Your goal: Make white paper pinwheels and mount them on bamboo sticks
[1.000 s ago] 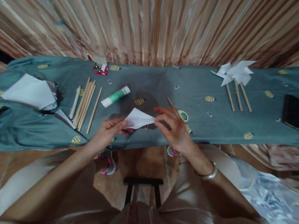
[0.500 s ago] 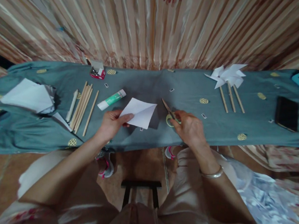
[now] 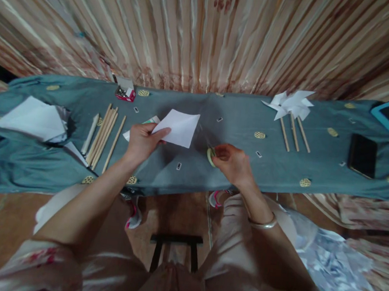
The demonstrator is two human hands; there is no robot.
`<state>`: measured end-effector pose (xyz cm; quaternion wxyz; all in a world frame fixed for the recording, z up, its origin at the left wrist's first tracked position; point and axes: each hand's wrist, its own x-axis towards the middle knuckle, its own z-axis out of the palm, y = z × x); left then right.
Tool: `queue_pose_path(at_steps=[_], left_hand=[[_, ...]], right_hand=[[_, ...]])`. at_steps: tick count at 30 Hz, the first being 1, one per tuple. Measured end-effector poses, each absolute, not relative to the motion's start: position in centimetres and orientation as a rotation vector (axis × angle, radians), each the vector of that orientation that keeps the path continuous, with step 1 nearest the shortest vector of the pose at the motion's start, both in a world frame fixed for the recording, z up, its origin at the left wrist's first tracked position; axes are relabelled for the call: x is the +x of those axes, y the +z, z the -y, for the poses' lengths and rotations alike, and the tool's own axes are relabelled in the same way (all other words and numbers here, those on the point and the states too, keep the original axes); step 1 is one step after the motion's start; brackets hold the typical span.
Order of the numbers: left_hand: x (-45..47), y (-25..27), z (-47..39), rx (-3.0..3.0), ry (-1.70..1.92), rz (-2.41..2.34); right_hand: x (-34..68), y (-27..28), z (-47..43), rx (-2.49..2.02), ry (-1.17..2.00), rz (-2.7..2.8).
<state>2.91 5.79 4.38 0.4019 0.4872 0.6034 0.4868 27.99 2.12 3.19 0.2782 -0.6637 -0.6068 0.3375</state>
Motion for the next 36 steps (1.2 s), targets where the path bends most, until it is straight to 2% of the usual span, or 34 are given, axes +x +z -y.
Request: queue_pose_path(at_steps=[4, 9, 22, 36], left_hand=[[2.4, 4.8, -6.4, 1.275, 1.303, -1.546], [1.9, 5.0, -7.0, 1.306, 1.366, -1.557], [1.6, 5.0, -6.5, 1.298, 1.377, -1.447], [2.6, 6.7, -5.1, 1.247, 1.311, -1.517]], right_hand=[[28.0, 2.7, -1.9, -1.432, 1.530, 1.044], [27.2, 2.5, -0.6, -1.274, 1.823, 0.747], [25.6, 3.0, 1.1, -1.057, 1.883, 1.250], [25.2, 2.9, 1.1, -1.058, 1.799, 1.349]])
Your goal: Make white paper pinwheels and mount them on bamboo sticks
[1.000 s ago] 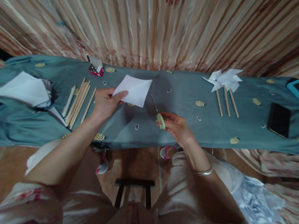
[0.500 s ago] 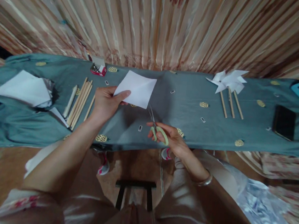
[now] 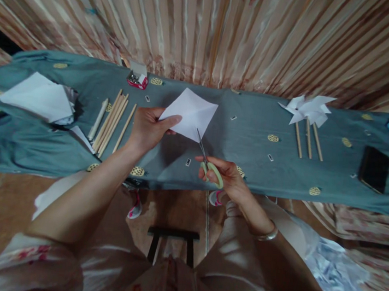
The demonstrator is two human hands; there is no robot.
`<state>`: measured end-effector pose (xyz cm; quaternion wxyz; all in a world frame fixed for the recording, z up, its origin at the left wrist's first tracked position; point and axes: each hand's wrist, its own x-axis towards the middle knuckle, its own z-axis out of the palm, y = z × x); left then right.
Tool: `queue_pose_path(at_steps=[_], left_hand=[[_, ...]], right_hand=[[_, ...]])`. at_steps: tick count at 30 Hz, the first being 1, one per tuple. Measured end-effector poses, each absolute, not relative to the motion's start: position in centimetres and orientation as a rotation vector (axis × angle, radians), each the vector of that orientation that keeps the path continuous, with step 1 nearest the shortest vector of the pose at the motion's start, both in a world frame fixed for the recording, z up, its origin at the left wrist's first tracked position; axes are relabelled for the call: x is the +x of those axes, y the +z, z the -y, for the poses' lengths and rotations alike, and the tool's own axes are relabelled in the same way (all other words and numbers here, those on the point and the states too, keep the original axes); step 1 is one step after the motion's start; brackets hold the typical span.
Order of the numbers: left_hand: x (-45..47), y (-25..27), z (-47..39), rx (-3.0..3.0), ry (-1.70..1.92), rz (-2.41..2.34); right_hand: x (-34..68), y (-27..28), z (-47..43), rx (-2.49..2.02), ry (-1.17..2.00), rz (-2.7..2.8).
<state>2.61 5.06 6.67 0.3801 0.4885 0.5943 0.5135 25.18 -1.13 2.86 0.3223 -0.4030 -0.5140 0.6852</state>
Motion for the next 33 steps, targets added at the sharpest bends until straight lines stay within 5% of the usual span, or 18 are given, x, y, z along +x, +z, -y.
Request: queue_pose_path(at_steps=[33], left_hand=[[2.40, 6.11, -4.75, 1.229, 1.244, -1.472]], right_hand=[[24.75, 2.36, 1.10, -1.100, 1.867, 1.126]])
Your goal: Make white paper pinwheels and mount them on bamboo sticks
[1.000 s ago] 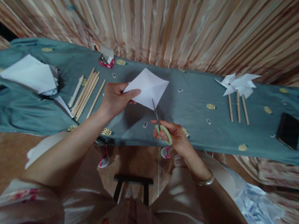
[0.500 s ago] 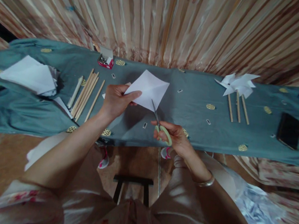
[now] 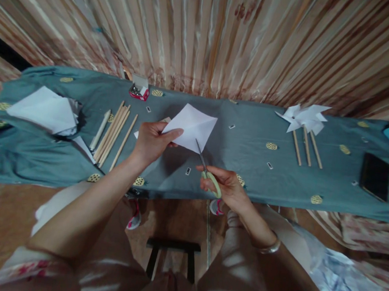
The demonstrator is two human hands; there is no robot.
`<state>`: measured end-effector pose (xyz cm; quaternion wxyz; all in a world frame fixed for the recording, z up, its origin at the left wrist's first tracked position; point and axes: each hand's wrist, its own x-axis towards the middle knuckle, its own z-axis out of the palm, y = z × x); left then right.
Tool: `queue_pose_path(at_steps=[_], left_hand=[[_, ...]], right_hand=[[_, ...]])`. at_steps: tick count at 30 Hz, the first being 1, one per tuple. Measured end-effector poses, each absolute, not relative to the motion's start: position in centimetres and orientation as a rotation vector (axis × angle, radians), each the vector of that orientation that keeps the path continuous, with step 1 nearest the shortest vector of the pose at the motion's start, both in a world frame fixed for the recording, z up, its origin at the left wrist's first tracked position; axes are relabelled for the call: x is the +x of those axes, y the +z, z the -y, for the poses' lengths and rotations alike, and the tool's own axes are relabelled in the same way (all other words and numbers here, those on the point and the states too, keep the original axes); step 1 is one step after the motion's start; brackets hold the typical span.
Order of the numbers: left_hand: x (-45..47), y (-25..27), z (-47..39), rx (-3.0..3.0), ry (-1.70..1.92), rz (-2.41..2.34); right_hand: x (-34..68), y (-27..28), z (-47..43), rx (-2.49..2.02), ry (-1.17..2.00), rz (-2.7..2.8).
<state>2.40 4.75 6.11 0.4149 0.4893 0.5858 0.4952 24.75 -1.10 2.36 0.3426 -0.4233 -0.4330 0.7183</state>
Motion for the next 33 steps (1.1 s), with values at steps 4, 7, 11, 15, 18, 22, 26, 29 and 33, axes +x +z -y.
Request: queue_pose_path(at_steps=[4, 7, 11, 15, 18, 22, 26, 29, 33], left_hand=[[2.37, 5.98, -4.77, 1.224, 1.238, -1.473], [2.33, 5.86, -4.83, 1.216, 1.246, -1.467], [2.27, 5.76, -4.86, 1.234, 1.240, -1.468], [2.38, 5.57, -4.77, 1.209, 1.241, -1.442], [2.52, 5.36, -4.66, 1.192, 1.215, -1.418], [2.59, 5.15, -4.60, 1.183, 1.193, -1.418], [2.60, 5.11, -4.65, 1.201, 1.202, -1.415], [2.66, 5.17, -4.67, 1.187, 1.202, -1.420], [2.80, 5.23, -4.56, 1.166, 1.201, -1.414]], right_hand=[[24.54, 2.50, 1.14, -1.092, 1.867, 1.087], [24.47, 2.42, 1.17, -1.111, 1.877, 1.053], [24.45, 2.11, 1.16, -1.134, 1.891, 1.031], [24.48, 1.92, 1.12, -1.133, 1.854, 1.071], [24.51, 2.05, 1.09, -1.139, 1.830, 1.115], [24.48, 2.29, 1.05, -1.154, 1.824, 1.108], [24.46, 2.29, 1.05, -1.172, 1.831, 1.083], [24.53, 2.22, 1.08, -1.185, 1.825, 1.105], [24.57, 2.24, 1.07, -1.194, 1.817, 1.127]])
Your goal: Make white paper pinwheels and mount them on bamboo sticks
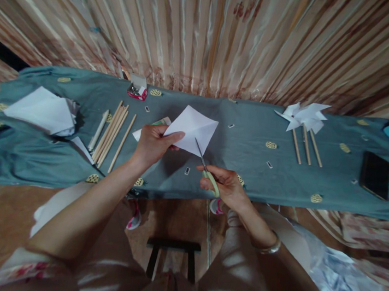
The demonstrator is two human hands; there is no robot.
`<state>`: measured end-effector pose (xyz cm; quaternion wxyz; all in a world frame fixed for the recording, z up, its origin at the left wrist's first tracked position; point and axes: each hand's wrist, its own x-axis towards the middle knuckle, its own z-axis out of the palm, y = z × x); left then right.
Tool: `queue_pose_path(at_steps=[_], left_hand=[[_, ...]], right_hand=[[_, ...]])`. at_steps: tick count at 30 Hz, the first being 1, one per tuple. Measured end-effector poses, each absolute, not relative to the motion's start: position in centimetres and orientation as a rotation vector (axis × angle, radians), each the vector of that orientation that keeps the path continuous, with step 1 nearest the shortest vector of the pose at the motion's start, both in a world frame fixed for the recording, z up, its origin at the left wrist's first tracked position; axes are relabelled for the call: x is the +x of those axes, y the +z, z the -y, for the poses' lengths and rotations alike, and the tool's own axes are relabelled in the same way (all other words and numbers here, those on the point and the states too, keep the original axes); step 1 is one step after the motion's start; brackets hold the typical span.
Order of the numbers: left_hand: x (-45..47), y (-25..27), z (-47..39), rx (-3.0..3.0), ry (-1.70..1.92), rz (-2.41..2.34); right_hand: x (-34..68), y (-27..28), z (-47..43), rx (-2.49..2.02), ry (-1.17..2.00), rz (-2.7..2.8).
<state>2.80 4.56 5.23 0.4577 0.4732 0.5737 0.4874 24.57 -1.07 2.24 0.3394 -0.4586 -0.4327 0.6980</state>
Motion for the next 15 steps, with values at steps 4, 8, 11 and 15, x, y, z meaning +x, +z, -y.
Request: queue_pose_path(at_steps=[4, 8, 11, 15], left_hand=[[2.91, 5.21, -4.40, 1.157, 1.175, -1.404], [2.97, 5.21, -4.39, 1.150, 1.176, -1.403], [3.04, 5.29, -4.40, 1.148, 1.166, -1.409], [3.13, 5.38, -4.38, 1.147, 1.155, -1.421]], right_hand=[[24.44, 2.26, 1.03, -1.207, 1.814, 1.074], [24.44, 2.08, 1.01, -1.210, 1.817, 1.091], [24.55, 1.88, 1.02, -1.202, 1.810, 1.127], [24.60, 1.80, 1.04, -1.193, 1.792, 1.139]])
